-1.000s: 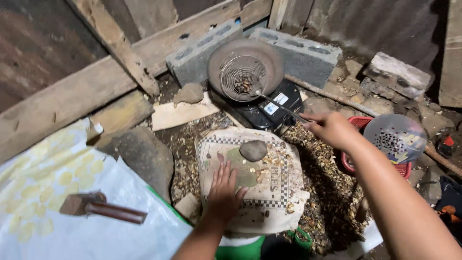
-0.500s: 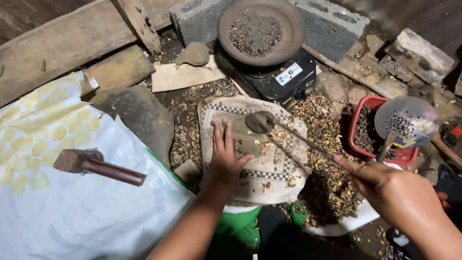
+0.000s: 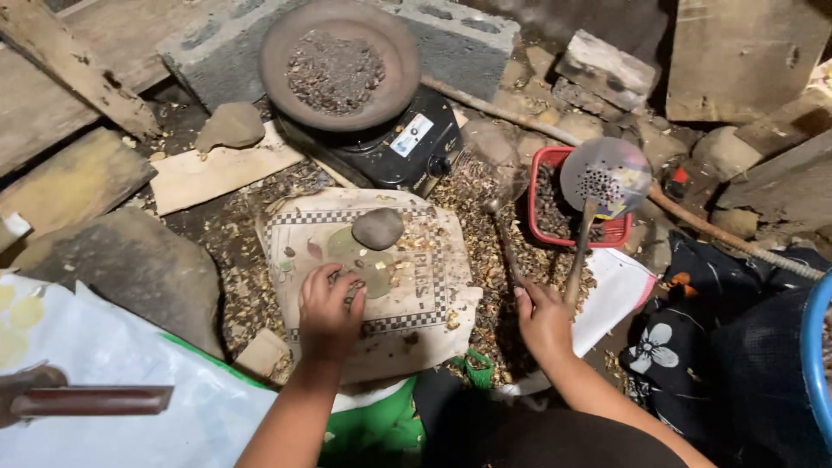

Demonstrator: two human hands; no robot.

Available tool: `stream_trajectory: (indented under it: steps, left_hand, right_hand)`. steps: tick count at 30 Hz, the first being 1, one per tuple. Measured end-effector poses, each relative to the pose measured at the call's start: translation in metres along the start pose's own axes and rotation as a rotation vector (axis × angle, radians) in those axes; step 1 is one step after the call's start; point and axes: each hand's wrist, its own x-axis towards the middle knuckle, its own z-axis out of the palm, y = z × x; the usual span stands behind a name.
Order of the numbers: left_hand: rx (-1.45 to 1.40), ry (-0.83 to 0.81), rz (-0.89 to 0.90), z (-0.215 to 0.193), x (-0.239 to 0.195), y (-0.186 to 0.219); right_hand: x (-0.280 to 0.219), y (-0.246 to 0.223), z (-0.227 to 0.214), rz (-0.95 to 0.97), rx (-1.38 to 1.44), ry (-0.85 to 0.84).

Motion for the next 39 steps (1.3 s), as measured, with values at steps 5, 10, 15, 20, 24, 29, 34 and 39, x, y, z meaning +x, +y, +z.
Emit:
stream_trajectory:
  steps: [5, 10, 15, 20, 24, 29, 34, 39]
  left_hand:
    - [0.145, 0.019, 0.019, -0.002, 0.000, 0.003]
    - [0.175, -0.013, -0.009, -0.008, 0.001, 0.009]
    - [0.203, -0.009, 0.008, -0.006, -0.005, 0.010]
    - [0.231, 0.028, 0.024, -0.002, -0.003, 0.008]
    - [0.243, 0.058, 0.029, 0.003, -0.004, 0.006]
    - [0.212, 0.037, -0.007, -0.009, 0.001, 0.014]
    - [0.049, -0.020, -0.108, -0.031, 0.010, 0.028]
    - [0.017, -0.019, -0.115, -0.029, 0.009, 0.021]
  right_hand:
    - [0.060, 0.104, 0.049, -0.474, -0.245, 0.449]
    - [0.083, 0.096, 0.003, -0.208, -0.072, 0.360]
    - [0.099, 0.100, -0.033, 0.057, 0.440, 0.325]
    - [0.107, 0.174, 0.016, 0.323, -0.338, -0.013]
    - [0.113, 0.226, 0.072, 0.469, 0.472, -0.041]
    - [0.117, 0.027, -0.024, -0.027, 0.149, 0.083]
    - [0.171, -0.143, -0.069, -0.515, -0.019, -0.037]
    - [0.223, -0.199, -0.006, -0.500, -0.270, -0.063]
